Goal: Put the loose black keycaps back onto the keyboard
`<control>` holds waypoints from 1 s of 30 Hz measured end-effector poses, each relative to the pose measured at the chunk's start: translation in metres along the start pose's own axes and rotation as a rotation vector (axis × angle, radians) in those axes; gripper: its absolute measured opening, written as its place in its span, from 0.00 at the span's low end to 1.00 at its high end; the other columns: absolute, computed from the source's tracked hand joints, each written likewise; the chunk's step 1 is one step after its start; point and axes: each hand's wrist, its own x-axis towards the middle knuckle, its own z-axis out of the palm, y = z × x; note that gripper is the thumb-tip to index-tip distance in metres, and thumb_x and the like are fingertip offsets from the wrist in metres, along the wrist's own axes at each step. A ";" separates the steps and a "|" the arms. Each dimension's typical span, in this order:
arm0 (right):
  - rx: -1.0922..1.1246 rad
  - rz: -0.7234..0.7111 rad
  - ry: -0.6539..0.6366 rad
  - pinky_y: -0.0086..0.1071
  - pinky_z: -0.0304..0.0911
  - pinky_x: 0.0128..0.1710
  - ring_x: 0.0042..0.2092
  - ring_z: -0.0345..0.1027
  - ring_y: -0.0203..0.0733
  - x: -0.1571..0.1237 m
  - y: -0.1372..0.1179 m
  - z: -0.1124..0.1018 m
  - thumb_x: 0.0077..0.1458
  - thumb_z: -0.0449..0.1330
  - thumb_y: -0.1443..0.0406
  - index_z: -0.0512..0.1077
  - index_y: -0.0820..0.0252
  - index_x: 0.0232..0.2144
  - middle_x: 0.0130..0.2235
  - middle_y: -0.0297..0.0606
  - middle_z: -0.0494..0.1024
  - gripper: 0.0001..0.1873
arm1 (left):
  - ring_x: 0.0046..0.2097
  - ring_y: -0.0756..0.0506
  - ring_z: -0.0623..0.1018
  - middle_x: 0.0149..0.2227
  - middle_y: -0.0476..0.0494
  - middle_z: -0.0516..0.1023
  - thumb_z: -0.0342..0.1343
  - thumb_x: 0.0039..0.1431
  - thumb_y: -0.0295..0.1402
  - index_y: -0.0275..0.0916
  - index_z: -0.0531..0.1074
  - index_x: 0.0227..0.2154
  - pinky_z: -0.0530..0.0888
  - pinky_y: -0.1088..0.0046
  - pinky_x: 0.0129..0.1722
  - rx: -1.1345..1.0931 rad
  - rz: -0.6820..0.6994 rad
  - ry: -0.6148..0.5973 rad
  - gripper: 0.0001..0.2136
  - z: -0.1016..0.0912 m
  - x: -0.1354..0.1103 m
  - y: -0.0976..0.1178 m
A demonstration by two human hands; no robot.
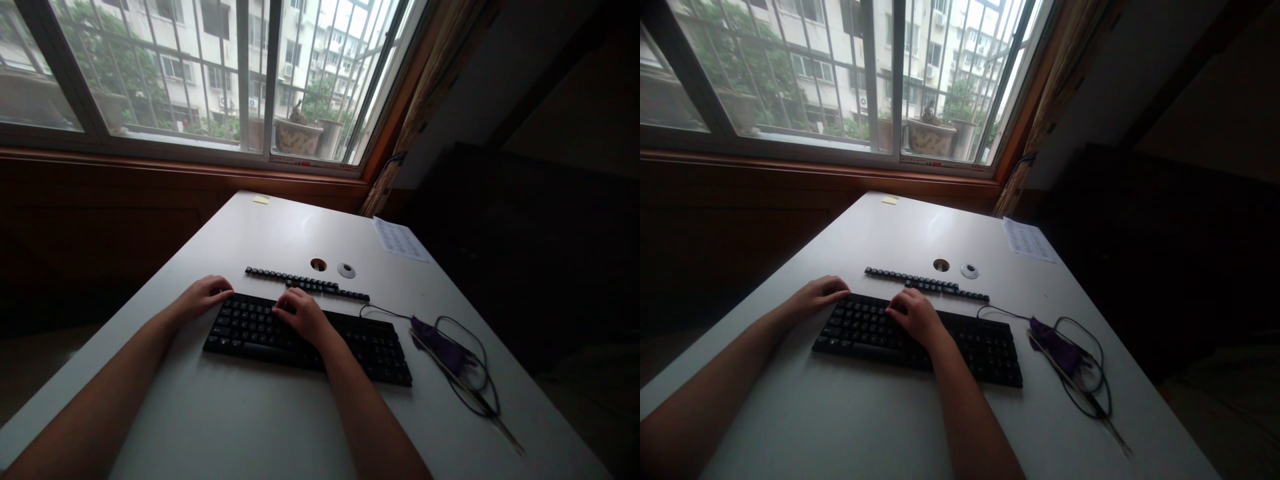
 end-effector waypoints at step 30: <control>0.077 0.018 -0.055 0.34 0.66 0.46 0.43 0.69 0.40 0.001 0.001 -0.002 0.54 0.68 0.65 0.78 0.54 0.39 0.38 0.35 0.75 0.08 | 0.39 0.42 0.76 0.37 0.43 0.78 0.53 0.64 0.47 0.39 0.77 0.37 0.72 0.66 0.40 0.002 0.024 0.004 0.16 0.002 0.000 -0.007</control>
